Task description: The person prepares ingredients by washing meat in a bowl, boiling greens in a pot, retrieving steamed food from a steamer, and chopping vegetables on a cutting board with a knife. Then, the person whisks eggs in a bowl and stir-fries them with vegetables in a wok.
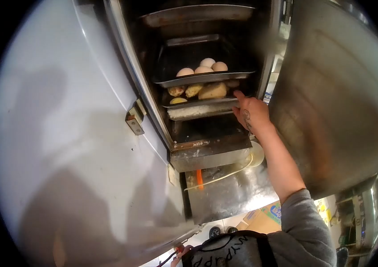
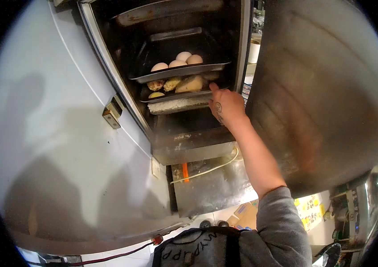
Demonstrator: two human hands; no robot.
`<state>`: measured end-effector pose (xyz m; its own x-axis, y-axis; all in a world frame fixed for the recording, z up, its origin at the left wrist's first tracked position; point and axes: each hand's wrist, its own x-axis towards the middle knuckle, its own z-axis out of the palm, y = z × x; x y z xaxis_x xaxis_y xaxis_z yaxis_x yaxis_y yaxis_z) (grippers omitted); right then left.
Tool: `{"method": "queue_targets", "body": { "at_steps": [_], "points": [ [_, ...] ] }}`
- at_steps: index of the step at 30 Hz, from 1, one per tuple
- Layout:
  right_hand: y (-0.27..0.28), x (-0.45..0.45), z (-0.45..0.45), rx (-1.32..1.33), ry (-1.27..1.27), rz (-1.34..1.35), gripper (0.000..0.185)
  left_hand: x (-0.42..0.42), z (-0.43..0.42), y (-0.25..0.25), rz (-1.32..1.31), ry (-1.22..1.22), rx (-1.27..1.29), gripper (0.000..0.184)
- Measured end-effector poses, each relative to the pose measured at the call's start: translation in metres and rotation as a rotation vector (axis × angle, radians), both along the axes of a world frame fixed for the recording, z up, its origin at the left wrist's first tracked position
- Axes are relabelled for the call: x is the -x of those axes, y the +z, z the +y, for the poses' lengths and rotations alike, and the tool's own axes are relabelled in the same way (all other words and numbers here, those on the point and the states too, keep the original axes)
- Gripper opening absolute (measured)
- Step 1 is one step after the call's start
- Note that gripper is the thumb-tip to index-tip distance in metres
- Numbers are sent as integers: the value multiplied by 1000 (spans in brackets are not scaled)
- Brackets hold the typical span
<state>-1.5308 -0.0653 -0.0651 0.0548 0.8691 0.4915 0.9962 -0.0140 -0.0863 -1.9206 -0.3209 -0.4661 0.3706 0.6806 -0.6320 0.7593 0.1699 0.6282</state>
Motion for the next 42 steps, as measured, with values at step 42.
{"method": "queue_targets", "body": {
  "at_steps": [42],
  "points": [
    [90, 93, -7, 251, 978, 89, 23, -36, -22, -2, -155, -155, -95, 29]
  ]
}}
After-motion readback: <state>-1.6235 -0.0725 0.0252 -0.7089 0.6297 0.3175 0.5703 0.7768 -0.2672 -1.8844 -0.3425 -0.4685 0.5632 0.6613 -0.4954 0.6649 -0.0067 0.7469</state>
